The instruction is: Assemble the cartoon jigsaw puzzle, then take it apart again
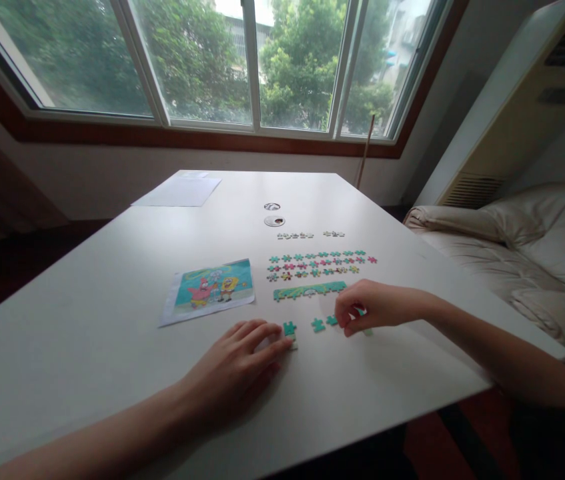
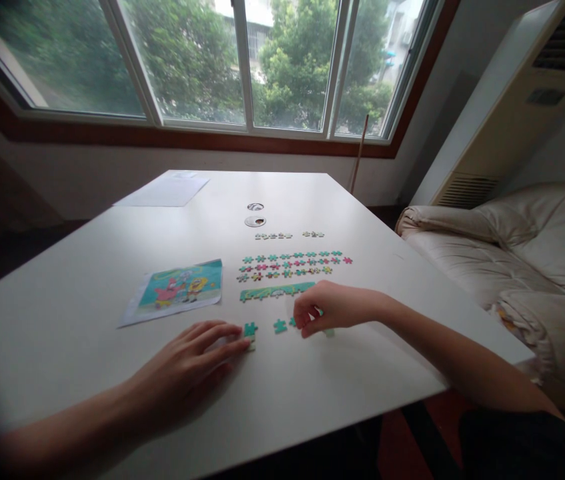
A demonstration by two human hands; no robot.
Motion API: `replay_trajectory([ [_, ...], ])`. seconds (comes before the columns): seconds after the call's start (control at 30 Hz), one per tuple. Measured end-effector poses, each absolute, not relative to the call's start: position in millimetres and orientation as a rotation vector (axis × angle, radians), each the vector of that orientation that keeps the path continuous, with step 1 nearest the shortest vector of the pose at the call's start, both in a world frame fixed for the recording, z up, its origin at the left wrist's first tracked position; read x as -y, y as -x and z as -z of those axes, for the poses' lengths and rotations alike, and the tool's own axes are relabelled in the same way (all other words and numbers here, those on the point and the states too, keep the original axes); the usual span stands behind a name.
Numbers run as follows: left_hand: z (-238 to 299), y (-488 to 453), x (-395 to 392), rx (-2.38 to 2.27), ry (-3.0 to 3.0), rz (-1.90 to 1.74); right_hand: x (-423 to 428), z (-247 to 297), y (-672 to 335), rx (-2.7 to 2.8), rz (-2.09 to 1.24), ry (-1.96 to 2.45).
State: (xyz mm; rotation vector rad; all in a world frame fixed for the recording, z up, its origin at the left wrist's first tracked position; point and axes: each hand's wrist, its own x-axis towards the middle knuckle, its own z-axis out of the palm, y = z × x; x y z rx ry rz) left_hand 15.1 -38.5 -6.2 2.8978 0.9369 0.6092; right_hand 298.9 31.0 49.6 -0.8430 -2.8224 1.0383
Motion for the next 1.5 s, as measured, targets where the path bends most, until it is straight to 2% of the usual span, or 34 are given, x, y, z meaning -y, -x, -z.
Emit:
replay_trajectory([
  [0.17, 5, -16, 38, -0.905, -2.89, -0.598, -44, -48, -280, 2.587, -1.113, 0.931],
  [0.43, 1, -15, 38, -0.85, -2.905, -0.484, -48, -31, -235, 2.338, -1.423, 0.953],
  [1.07, 2, -16, 38, -0.842, -2.909, -0.499, -45, -15, -224, 2.661, -0.691, 0.895],
  [1.3, 3, -15, 39, -0.851, -2.898, -0.476, -49, -32, -245, 2.595, -0.702, 0.968],
  [1.5, 0, -16, 39, -0.856, -2.875, -0.449, -51, -40, -272, 2.858, -0.869, 0.837],
])
